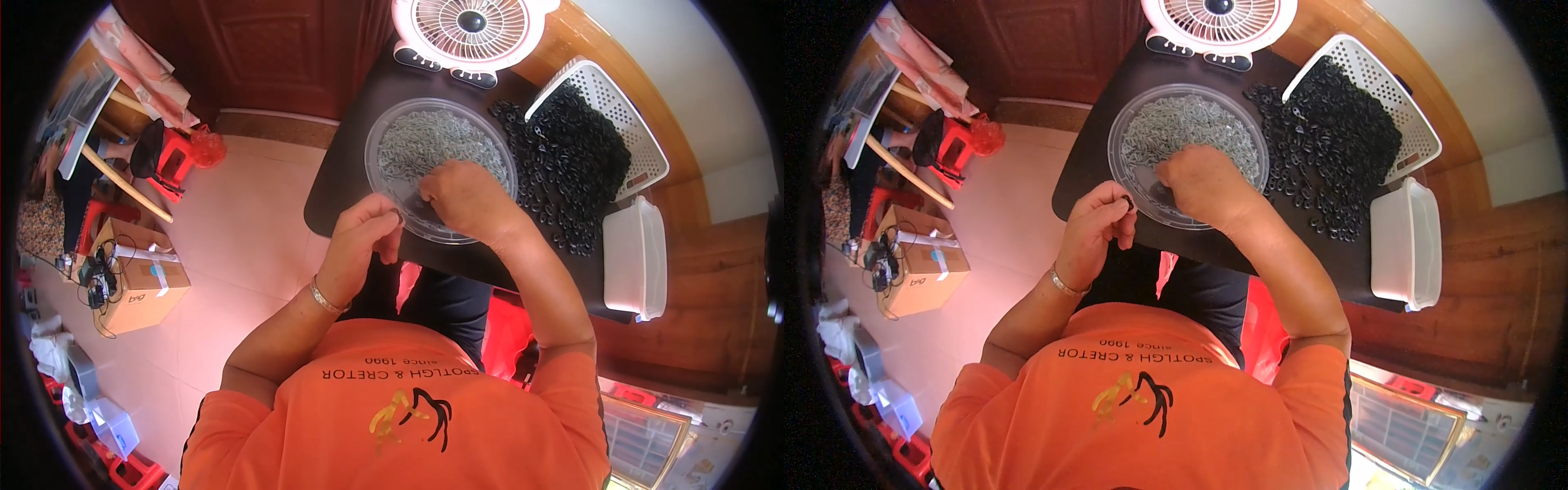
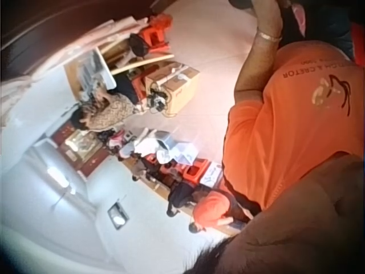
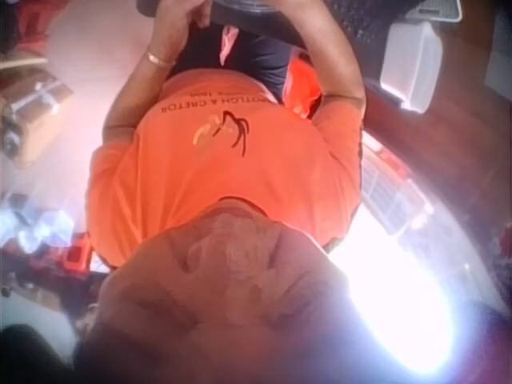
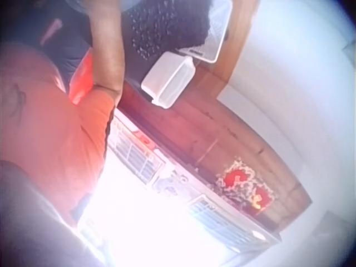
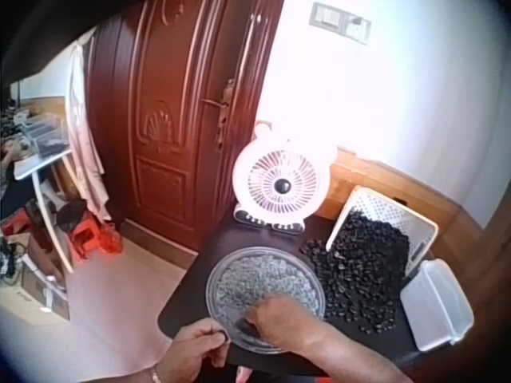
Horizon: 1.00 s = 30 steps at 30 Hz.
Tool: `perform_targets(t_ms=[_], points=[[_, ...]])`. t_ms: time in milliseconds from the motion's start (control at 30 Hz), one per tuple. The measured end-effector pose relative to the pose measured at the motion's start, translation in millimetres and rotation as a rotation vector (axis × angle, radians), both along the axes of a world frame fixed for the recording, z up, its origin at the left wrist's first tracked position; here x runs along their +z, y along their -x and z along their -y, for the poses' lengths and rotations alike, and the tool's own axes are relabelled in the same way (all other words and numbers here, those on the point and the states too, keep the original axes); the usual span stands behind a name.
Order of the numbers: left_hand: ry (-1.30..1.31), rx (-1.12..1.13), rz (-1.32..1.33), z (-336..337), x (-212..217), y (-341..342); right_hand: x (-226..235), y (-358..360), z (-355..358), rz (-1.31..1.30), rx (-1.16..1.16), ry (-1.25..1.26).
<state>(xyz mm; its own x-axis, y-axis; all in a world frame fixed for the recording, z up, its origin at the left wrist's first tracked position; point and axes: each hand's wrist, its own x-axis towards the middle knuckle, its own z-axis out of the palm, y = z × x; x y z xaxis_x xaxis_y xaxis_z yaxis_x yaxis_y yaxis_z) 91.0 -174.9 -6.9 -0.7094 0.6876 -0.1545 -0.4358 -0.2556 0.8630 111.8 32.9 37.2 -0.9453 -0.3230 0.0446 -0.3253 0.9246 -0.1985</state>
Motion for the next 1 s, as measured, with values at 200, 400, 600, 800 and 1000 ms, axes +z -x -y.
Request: perform_targets(t_ms=[200,400,600,800,1000], points=[[0.006,0.003,-0.005,-1,0,0,-8,-3,1,-0.035,-0.053,0.06],[0.04,0.017,-0.033,-4,5,1,7,-16,-13,-0.093,-0.335,0.551],[0.064,0.013,-0.165,-23,19,3,-3,-28,-17,0.07,-0.452,1.203],[0.032,-0.011,-0.226,-39,28,-4,-1,-44,6,0.01,-0.402,1.462],[0.001,-0.004,-0.286,-43,30,-9,-4,-56,16,-0.017,-0.343,1.49]])
